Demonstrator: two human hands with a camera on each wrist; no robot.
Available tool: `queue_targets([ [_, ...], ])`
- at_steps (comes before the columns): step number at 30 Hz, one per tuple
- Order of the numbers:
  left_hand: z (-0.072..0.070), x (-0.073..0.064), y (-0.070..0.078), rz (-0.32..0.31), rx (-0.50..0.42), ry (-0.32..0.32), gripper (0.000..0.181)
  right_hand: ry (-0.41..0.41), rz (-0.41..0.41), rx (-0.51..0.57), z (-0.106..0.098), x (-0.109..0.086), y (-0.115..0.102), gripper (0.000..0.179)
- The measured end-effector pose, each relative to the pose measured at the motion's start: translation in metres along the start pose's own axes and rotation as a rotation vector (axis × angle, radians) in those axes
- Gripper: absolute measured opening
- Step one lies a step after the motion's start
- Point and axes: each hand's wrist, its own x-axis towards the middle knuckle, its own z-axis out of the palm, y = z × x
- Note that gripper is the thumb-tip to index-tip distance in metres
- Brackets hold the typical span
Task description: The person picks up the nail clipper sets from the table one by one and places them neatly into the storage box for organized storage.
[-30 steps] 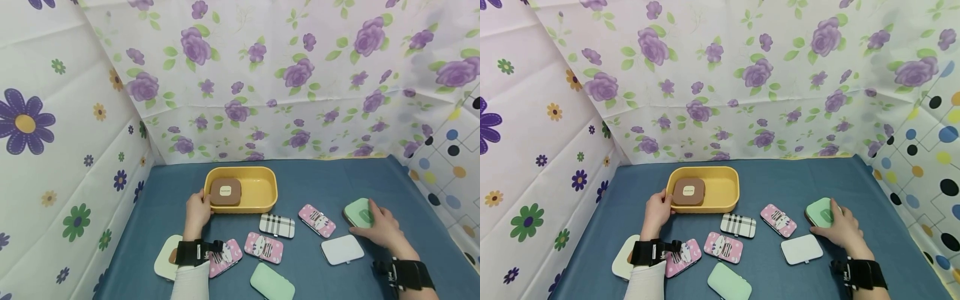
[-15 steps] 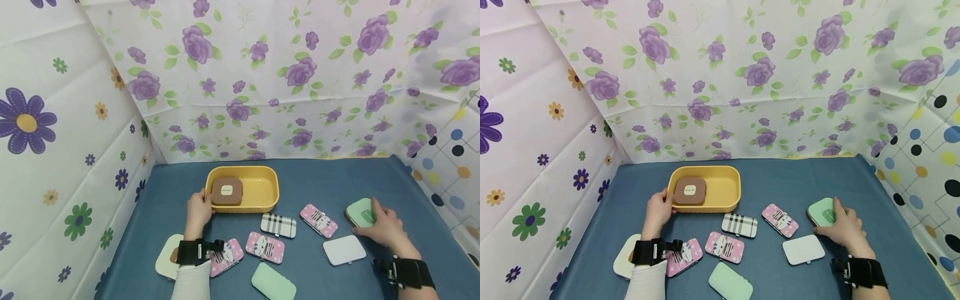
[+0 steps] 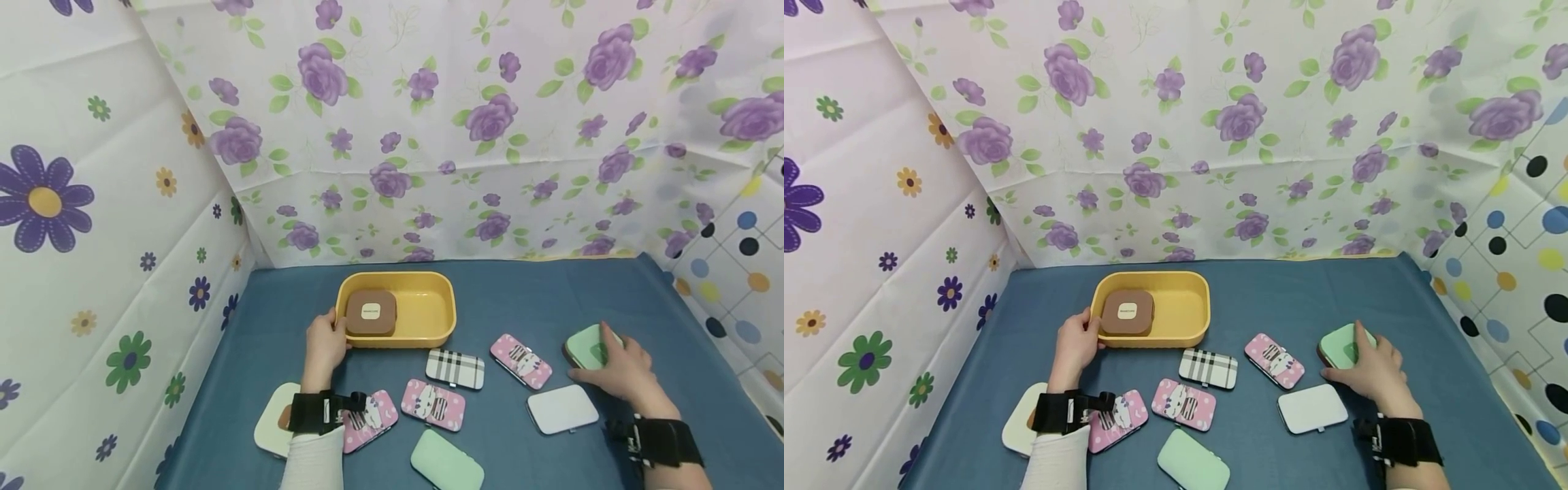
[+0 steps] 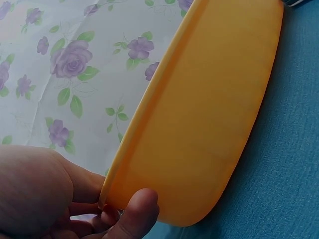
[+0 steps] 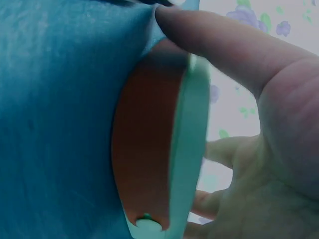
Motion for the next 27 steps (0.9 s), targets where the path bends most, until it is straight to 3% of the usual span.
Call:
queue_targets([
  [5, 0.000, -0.001, -0.001, -0.011, -0.006, -0.005, 0.043, 0.032, -0.014, -0.014, 0.001, 0.001, 0.001, 0.137],
  [10, 0.000, -0.001, -0.001, -0.002, 0.001, 0.007, 0.033, 0.022, -0.003, -0.014, -0.001, 0.002, 0.001, 0.139],
  [14, 0.000, -0.002, -0.001, -0.012, -0.003, -0.001, 0.038, 0.020, 0.010, -0.008, -0.002, 0.002, 0.002, 0.139],
  [27, 0.000, 0.000, 0.000, -0.008, 0.003, -0.003, 0.040, 0.058, -0.062, -0.007, 0.002, 0.004, 0.012, 0.134],
])
